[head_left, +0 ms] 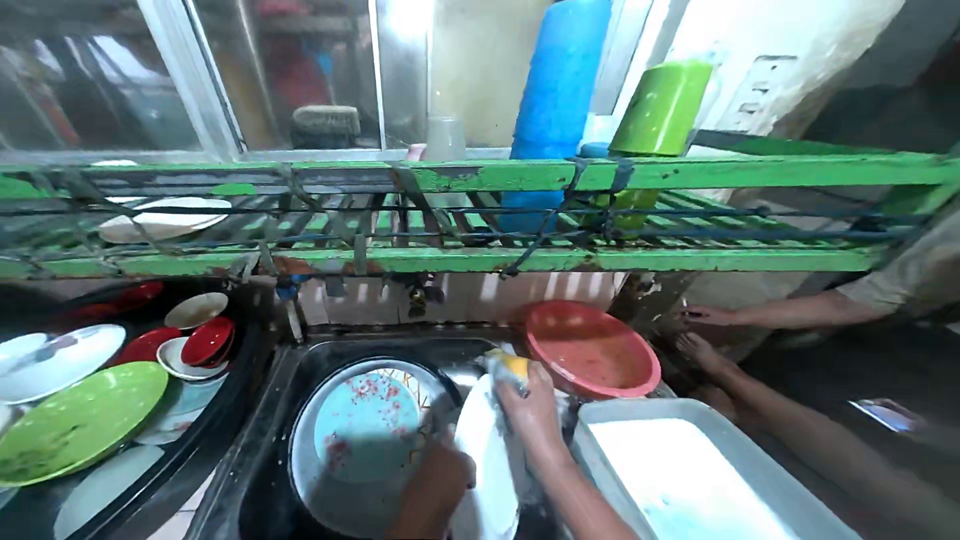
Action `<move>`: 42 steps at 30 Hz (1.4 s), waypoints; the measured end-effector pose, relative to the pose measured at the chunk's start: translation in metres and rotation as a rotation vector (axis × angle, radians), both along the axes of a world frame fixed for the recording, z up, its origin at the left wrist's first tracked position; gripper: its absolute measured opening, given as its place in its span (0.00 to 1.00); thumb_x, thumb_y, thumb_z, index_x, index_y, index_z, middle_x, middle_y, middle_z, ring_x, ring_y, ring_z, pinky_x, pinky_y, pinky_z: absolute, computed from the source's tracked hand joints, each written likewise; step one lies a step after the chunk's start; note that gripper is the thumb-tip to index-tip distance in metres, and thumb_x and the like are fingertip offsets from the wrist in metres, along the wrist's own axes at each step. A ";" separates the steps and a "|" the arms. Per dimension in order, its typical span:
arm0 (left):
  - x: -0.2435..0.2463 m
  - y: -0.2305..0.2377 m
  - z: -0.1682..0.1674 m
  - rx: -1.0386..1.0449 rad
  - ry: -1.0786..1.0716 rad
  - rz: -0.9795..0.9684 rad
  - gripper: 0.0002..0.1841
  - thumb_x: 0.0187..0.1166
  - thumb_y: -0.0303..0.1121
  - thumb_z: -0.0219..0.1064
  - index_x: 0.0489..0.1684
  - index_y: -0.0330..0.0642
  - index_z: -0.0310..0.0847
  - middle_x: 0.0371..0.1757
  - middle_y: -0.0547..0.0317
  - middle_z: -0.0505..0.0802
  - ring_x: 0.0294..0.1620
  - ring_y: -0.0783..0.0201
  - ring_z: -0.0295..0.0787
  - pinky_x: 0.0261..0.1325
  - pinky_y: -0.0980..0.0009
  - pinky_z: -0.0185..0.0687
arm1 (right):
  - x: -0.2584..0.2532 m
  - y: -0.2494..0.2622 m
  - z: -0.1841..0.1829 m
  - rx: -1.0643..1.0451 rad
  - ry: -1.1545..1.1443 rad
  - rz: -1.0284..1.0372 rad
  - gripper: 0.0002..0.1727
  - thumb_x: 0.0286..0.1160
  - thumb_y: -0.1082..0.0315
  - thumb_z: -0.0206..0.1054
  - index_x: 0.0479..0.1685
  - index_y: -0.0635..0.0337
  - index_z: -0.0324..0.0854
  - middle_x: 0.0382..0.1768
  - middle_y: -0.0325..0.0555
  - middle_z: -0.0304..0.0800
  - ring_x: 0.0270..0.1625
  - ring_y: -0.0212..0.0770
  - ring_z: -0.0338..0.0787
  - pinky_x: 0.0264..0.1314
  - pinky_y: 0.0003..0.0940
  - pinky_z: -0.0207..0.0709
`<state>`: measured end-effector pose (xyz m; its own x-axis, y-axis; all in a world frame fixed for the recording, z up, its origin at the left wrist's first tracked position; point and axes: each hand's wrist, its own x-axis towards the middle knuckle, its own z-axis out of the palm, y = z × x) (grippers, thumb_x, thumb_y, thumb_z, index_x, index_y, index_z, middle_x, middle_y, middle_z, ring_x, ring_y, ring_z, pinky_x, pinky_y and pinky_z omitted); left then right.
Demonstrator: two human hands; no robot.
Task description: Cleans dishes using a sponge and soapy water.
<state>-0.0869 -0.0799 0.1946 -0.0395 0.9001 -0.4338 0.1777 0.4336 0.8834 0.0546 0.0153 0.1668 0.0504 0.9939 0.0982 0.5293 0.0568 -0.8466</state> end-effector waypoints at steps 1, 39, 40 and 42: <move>-0.008 0.002 -0.004 0.020 0.014 -0.006 0.30 0.68 0.16 0.61 0.77 0.29 0.69 0.63 0.36 0.85 0.62 0.49 0.83 0.64 0.52 0.79 | -0.015 -0.018 -0.003 0.144 -0.032 0.079 0.33 0.66 0.61 0.73 0.70 0.74 0.78 0.73 0.74 0.77 0.79 0.70 0.74 0.82 0.62 0.65; -0.007 0.015 -0.014 0.216 -0.187 0.159 0.22 0.87 0.40 0.59 0.67 0.30 0.78 0.54 0.46 0.90 0.54 0.62 0.89 0.61 0.62 0.85 | -0.011 -0.011 -0.010 0.268 0.142 0.015 0.36 0.61 0.56 0.76 0.68 0.74 0.79 0.71 0.72 0.78 0.76 0.66 0.76 0.79 0.63 0.68; -0.004 0.014 -0.013 0.213 -0.160 0.151 0.21 0.86 0.40 0.59 0.66 0.30 0.78 0.55 0.46 0.89 0.55 0.62 0.87 0.62 0.61 0.83 | -0.019 -0.017 -0.004 0.311 0.161 0.080 0.36 0.58 0.54 0.75 0.66 0.70 0.81 0.71 0.66 0.81 0.75 0.60 0.79 0.77 0.59 0.71; -0.006 0.010 -0.006 0.212 -0.160 0.191 0.24 0.86 0.41 0.59 0.70 0.30 0.76 0.61 0.42 0.88 0.62 0.60 0.86 0.67 0.61 0.81 | -0.019 -0.015 0.002 0.177 0.325 0.103 0.36 0.63 0.59 0.74 0.73 0.70 0.75 0.69 0.56 0.85 0.69 0.43 0.86 0.71 0.44 0.81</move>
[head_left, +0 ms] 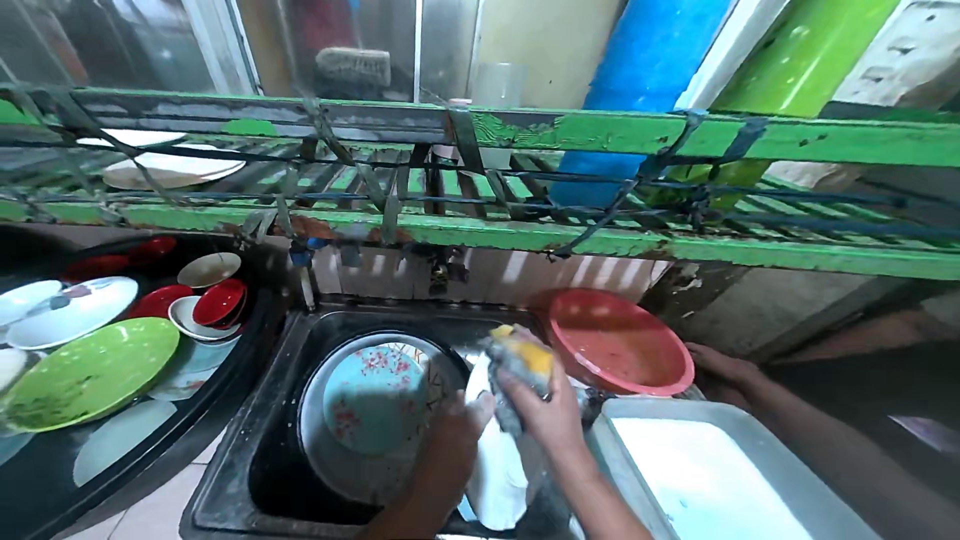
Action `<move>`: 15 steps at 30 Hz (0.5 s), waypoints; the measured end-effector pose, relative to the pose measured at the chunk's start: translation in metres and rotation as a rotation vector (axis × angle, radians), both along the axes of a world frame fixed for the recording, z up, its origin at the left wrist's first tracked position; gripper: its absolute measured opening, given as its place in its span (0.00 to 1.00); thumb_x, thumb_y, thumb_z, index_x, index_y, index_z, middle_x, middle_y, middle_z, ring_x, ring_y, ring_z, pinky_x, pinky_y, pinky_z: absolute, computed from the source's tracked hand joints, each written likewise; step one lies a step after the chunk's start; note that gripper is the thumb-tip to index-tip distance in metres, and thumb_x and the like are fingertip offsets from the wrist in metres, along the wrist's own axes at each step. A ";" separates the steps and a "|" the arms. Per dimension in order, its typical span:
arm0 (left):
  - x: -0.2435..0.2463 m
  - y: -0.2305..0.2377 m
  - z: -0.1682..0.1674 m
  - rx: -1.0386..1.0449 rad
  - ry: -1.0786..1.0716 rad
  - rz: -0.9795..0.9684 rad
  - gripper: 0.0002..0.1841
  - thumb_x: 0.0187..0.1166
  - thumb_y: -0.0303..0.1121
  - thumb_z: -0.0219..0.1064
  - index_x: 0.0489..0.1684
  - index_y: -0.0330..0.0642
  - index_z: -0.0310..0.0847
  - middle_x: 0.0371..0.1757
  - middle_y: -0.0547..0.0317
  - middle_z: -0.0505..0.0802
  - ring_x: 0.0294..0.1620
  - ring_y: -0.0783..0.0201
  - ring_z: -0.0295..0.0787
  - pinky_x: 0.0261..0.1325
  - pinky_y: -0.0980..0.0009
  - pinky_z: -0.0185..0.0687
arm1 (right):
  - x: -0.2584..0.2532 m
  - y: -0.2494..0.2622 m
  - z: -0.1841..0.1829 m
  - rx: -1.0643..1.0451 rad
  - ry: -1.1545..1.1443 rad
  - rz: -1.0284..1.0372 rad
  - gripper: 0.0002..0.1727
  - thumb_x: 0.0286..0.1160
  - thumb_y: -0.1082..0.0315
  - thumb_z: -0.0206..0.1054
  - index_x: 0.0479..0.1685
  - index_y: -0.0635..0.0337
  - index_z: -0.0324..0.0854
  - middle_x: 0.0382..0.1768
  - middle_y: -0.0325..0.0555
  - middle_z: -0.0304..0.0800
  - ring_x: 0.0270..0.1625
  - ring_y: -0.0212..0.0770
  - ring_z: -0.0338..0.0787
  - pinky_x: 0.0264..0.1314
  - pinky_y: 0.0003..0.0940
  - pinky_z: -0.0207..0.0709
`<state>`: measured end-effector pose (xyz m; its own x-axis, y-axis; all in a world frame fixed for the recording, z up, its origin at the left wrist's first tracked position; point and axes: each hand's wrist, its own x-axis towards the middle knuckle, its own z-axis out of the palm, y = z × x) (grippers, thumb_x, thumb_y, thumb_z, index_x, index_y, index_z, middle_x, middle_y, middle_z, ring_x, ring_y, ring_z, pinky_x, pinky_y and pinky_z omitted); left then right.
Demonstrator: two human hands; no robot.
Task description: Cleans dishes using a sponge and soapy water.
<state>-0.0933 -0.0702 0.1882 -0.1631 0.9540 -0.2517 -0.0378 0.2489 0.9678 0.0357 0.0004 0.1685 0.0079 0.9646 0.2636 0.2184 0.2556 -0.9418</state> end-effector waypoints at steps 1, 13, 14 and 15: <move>-0.005 -0.004 0.007 -0.003 -0.034 0.018 0.26 0.88 0.40 0.59 0.75 0.28 0.73 0.67 0.39 0.86 0.66 0.58 0.84 0.71 0.60 0.79 | 0.007 0.010 -0.003 -0.141 0.143 -0.031 0.34 0.70 0.65 0.72 0.76 0.71 0.70 0.59 0.56 0.87 0.55 0.42 0.90 0.57 0.43 0.86; -0.056 0.015 -0.024 -0.019 -0.684 0.233 0.18 0.93 0.41 0.43 0.63 0.42 0.75 0.48 0.47 0.92 0.44 0.52 0.93 0.38 0.52 0.91 | 0.074 0.052 -0.007 -0.221 1.114 0.263 0.30 0.84 0.38 0.45 0.48 0.54 0.81 0.30 0.46 0.89 0.29 0.40 0.90 0.32 0.38 0.88; -0.057 0.012 -0.019 -0.032 -0.742 0.220 0.13 0.89 0.33 0.46 0.51 0.40 0.78 0.38 0.50 0.93 0.37 0.57 0.94 0.37 0.58 0.92 | 0.083 0.053 -0.009 -0.243 0.884 0.306 0.24 0.81 0.45 0.55 0.52 0.56 0.81 0.34 0.48 0.93 0.31 0.41 0.93 0.34 0.37 0.90; -0.056 0.010 -0.012 -0.053 -0.725 0.217 0.09 0.83 0.24 0.49 0.46 0.38 0.76 0.32 0.53 0.92 0.32 0.61 0.93 0.35 0.63 0.92 | 0.088 0.051 -0.012 -0.282 0.581 0.285 0.21 0.77 0.53 0.60 0.58 0.59 0.78 0.38 0.47 0.93 0.36 0.40 0.94 0.39 0.36 0.90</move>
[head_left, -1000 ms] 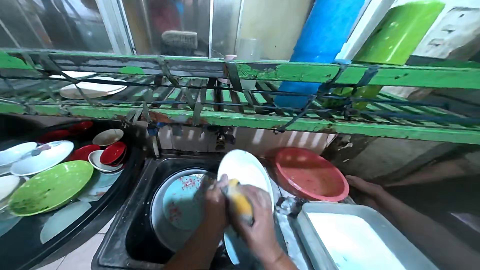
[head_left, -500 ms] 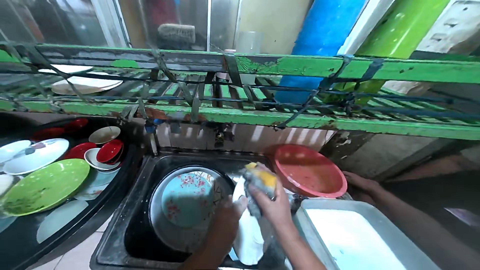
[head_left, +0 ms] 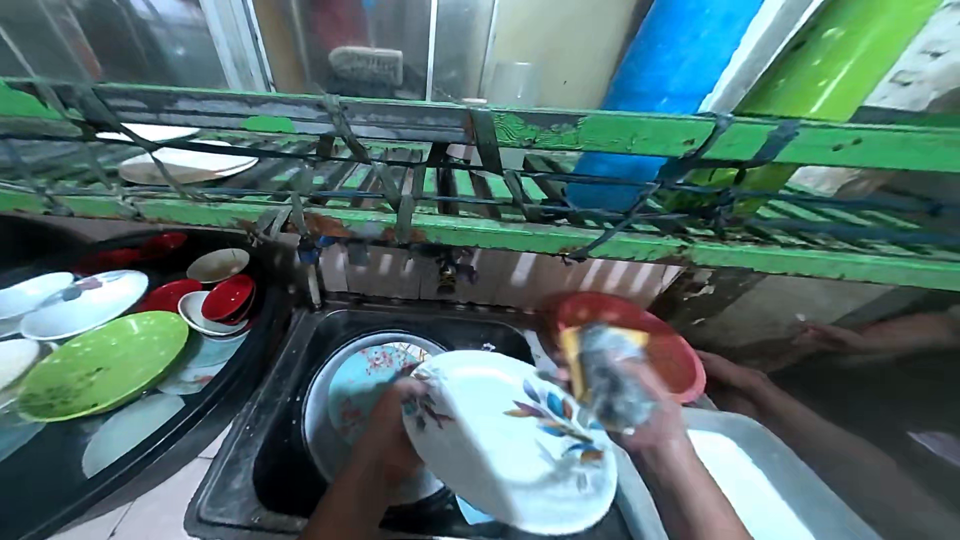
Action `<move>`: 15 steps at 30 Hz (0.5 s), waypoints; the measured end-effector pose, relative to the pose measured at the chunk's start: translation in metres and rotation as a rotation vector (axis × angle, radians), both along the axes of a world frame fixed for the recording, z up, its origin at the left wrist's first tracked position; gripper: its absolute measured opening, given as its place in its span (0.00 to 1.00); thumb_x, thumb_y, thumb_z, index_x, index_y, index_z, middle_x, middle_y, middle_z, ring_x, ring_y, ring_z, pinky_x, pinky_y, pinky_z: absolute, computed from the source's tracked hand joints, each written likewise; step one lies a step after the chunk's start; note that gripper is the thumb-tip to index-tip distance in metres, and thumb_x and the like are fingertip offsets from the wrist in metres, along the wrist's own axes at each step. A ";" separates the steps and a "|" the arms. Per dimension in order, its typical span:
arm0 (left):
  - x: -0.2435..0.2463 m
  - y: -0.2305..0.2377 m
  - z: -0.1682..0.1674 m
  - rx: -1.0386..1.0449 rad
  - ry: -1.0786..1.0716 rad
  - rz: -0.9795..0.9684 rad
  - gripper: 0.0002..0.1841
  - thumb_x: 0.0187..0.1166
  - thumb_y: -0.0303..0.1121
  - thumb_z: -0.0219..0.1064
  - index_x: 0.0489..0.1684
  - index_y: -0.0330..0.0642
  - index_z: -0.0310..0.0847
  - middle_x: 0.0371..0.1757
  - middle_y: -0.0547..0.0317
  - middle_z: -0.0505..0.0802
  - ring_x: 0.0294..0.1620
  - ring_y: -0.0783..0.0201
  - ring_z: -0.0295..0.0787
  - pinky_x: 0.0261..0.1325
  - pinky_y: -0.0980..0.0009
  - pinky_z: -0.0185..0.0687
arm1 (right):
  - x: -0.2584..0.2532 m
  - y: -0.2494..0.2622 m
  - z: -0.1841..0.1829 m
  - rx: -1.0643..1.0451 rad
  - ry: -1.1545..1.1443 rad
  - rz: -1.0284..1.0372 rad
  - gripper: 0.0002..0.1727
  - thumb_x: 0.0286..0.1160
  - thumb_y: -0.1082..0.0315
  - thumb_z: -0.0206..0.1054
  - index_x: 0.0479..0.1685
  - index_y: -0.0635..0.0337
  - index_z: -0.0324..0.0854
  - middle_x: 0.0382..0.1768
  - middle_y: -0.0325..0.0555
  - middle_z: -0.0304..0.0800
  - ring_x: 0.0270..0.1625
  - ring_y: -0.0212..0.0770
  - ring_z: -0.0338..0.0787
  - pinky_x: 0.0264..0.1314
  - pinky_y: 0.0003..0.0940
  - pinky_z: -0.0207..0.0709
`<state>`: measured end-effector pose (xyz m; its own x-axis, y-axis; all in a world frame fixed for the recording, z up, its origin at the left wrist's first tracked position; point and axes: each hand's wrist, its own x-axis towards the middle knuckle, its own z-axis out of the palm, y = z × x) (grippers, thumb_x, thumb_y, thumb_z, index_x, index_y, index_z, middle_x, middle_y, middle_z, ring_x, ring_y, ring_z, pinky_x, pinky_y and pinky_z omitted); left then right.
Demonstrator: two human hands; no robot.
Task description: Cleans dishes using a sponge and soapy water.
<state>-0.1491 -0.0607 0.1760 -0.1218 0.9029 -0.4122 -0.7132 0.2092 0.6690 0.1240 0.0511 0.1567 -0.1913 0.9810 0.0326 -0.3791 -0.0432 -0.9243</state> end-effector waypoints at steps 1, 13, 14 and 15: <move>0.003 0.000 0.005 -0.024 0.056 -0.036 0.10 0.78 0.16 0.51 0.47 0.36 0.75 0.31 0.54 0.90 0.30 0.63 0.91 0.34 0.65 0.91 | -0.004 -0.003 -0.003 -0.027 -0.352 -0.042 0.22 0.71 0.61 0.63 0.62 0.63 0.77 0.40 0.47 0.91 0.38 0.38 0.92 0.41 0.37 0.89; 0.060 -0.024 0.005 0.034 0.416 -0.514 0.56 0.59 0.12 0.60 0.97 0.51 0.35 0.89 0.46 0.65 0.80 0.60 0.73 0.73 0.60 0.78 | -0.054 -0.007 -0.031 -0.123 -0.585 -0.368 0.33 0.73 0.69 0.69 0.80 0.67 0.66 0.57 0.63 0.86 0.52 0.50 0.89 0.54 0.51 0.85; 0.062 -0.025 0.007 -0.003 0.378 -0.482 0.51 0.62 0.13 0.59 0.95 0.49 0.42 0.83 0.48 0.73 0.73 0.62 0.79 0.67 0.61 0.82 | -0.052 -0.005 -0.023 -0.112 -0.646 -0.382 0.34 0.71 0.70 0.70 0.80 0.67 0.66 0.58 0.63 0.85 0.55 0.51 0.89 0.58 0.53 0.83; 0.064 -0.025 0.008 -0.055 0.335 -0.443 0.41 0.65 0.14 0.59 0.88 0.42 0.54 0.66 0.48 0.82 0.57 0.62 0.85 0.53 0.62 0.85 | -0.055 -0.013 -0.012 -0.055 -0.707 -0.352 0.35 0.69 0.70 0.72 0.79 0.69 0.68 0.59 0.65 0.86 0.57 0.53 0.89 0.61 0.55 0.82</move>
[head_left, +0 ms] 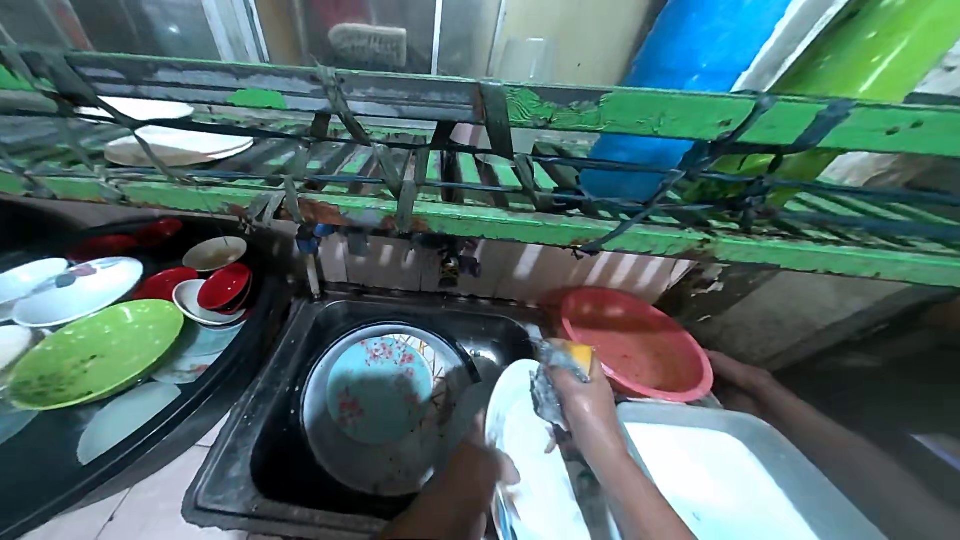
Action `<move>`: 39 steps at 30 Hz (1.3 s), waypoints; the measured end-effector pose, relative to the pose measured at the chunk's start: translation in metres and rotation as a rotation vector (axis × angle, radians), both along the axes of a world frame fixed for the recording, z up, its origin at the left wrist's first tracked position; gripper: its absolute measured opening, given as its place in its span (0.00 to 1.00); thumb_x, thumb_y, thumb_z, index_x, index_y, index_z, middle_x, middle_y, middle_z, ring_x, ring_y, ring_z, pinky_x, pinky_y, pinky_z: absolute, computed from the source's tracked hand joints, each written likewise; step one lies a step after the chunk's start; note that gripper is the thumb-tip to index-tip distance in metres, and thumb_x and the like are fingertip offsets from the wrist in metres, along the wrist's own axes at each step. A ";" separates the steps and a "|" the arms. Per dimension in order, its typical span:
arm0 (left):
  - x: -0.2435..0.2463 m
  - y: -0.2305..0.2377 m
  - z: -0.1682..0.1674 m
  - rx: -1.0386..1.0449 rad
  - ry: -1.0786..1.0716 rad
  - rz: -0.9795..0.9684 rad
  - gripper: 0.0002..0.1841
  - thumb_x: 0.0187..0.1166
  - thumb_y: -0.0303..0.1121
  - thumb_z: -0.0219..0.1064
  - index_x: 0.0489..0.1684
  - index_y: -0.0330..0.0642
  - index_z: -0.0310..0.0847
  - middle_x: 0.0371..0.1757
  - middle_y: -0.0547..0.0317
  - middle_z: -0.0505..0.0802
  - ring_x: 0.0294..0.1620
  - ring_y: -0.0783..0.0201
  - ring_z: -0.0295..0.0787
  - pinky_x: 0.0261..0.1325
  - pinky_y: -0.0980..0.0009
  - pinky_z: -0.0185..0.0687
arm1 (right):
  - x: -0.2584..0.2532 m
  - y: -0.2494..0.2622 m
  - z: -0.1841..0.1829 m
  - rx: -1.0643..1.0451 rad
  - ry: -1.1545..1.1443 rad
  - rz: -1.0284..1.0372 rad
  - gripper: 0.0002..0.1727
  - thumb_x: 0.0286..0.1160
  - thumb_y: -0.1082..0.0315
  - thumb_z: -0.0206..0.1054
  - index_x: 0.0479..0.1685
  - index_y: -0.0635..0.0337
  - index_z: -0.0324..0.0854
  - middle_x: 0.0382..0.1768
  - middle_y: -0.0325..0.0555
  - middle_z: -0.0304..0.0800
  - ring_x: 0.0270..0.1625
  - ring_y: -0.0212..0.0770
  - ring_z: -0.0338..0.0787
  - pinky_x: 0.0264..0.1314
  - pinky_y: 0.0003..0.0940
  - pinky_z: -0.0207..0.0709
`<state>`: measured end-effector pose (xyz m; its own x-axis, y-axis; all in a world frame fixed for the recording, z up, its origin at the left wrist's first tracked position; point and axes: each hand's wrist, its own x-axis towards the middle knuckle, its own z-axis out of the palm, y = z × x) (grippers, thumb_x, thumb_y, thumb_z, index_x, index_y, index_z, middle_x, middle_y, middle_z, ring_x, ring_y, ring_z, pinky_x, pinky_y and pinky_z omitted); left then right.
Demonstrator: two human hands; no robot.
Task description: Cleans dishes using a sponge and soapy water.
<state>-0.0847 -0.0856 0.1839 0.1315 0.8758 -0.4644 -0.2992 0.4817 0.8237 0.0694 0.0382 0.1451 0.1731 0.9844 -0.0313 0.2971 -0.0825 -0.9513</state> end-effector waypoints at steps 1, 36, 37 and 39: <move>-0.001 0.004 0.000 -0.048 -0.029 -0.004 0.28 0.67 0.15 0.59 0.71 0.39 0.66 0.49 0.52 0.86 0.44 0.63 0.88 0.43 0.63 0.87 | -0.006 -0.014 0.009 0.072 -0.050 0.089 0.35 0.65 0.70 0.75 0.75 0.71 0.71 0.58 0.65 0.87 0.58 0.52 0.89 0.63 0.54 0.82; -0.016 0.028 -0.008 0.099 -0.197 0.144 0.36 0.79 0.24 0.59 0.91 0.44 0.51 0.59 0.47 0.89 0.50 0.60 0.92 0.51 0.61 0.92 | -0.017 -0.009 -0.006 0.161 -0.085 -0.013 0.37 0.68 0.66 0.76 0.79 0.68 0.70 0.65 0.65 0.85 0.66 0.56 0.87 0.69 0.59 0.80; -0.015 0.032 -0.011 0.131 -0.209 0.206 0.29 0.87 0.31 0.57 0.89 0.41 0.55 0.56 0.48 0.91 0.49 0.61 0.93 0.53 0.61 0.92 | -0.032 -0.024 -0.008 0.234 -0.064 0.073 0.37 0.66 0.65 0.77 0.78 0.68 0.72 0.68 0.64 0.85 0.69 0.53 0.86 0.72 0.54 0.80; -0.020 0.040 -0.013 0.207 -0.160 0.359 0.21 0.92 0.37 0.52 0.78 0.37 0.68 0.50 0.53 0.92 0.48 0.65 0.92 0.54 0.64 0.90 | -0.050 -0.048 -0.025 0.485 -0.092 0.300 0.35 0.61 0.59 0.76 0.71 0.71 0.79 0.70 0.62 0.85 0.76 0.50 0.83 0.81 0.50 0.74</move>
<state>-0.1051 -0.0458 0.1713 -0.1423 0.9515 -0.2726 -0.5486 0.1534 0.8219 0.0194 -0.0097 0.1201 -0.1350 0.8887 0.4381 0.3238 0.4574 -0.8282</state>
